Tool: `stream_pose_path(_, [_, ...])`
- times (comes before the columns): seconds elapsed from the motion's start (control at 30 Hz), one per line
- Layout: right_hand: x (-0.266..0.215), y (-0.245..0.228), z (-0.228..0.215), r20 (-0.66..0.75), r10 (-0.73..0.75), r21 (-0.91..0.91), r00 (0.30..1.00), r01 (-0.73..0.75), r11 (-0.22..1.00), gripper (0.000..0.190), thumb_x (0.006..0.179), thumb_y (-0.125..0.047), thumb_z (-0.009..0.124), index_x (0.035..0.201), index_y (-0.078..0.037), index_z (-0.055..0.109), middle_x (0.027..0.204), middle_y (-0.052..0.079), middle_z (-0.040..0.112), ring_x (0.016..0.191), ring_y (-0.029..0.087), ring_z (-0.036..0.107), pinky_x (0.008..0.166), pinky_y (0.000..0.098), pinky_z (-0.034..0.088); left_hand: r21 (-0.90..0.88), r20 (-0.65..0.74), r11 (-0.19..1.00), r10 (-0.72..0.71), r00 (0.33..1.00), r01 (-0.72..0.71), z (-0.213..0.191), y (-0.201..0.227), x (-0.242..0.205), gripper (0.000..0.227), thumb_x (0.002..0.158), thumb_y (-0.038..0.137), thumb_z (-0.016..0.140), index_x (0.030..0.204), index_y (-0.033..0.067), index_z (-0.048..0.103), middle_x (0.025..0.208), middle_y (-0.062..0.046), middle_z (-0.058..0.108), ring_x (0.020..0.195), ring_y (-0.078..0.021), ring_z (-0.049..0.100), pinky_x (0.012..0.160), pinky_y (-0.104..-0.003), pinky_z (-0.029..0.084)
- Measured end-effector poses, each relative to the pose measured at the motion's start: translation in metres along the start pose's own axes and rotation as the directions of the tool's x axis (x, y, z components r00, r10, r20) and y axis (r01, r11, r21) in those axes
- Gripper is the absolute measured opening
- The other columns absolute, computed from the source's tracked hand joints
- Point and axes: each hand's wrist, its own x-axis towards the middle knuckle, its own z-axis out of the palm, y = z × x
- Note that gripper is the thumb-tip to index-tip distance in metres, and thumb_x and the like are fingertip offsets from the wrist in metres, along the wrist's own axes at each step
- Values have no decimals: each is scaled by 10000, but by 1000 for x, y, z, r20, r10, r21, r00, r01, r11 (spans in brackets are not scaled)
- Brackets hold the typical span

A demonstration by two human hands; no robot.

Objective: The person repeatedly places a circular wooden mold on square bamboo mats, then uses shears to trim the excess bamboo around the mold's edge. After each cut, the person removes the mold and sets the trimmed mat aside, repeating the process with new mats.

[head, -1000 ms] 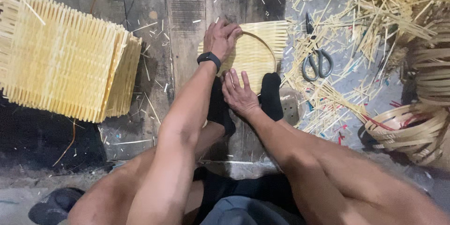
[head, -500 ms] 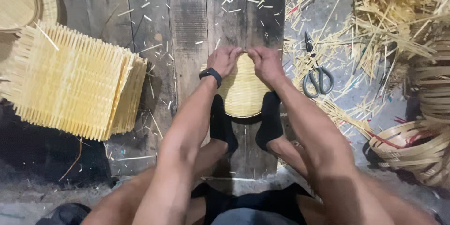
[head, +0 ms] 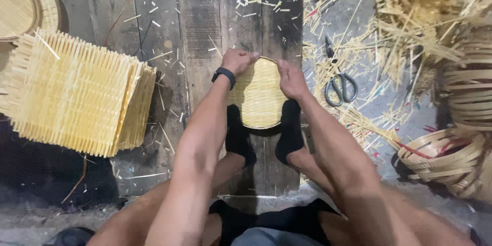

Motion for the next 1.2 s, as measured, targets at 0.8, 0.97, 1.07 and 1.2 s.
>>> stream_pose_path(0.8, [63, -132, 10, 422, 281, -532, 862, -16, 847, 682, 785, -832, 505, 1108, -296, 774, 902, 163, 725, 846, 309, 698, 763, 460, 531, 54, -624, 998, 2, 781, 41, 21, -44, -124, 381, 910, 426, 692, 1097, 105, 777, 997, -160, 682, 968, -323, 619, 884, -450, 484])
stream_pose_path(0.97, [65, -149, 4, 343, 188, -485, 920, 2, 875, 676, 791, -821, 604, 951, -207, 837, 880, 151, 741, 869, 325, 680, 783, 447, 515, -109, -514, 994, -78, 854, 26, 26, -83, -86, 399, 952, 398, 741, 925, 2, 787, 822, -179, 701, 752, -303, 654, 735, -441, 518])
stream_pose_path(1.07, [64, -164, 4, 372, 373, -565, 850, -112, 817, 746, 821, -827, 590, 870, -126, 838, 881, 133, 759, 877, 291, 697, 820, 442, 540, -508, -386, 861, -216, 897, -11, 20, -98, -71, 309, 846, 297, 817, 995, 27, 802, 859, -71, 798, 757, -163, 718, 721, -342, 571])
stream_pose_path(1.2, [56, -138, 17, 253, 184, -432, 950, -60, 900, 581, 898, -647, 614, 862, -107, 825, 867, 163, 757, 850, 340, 692, 840, 495, 532, -835, 0, 523, -312, 950, 172, 10, -113, -53, 296, 822, 193, 837, 1018, -24, 793, 906, -96, 786, 742, -190, 696, 694, -375, 563])
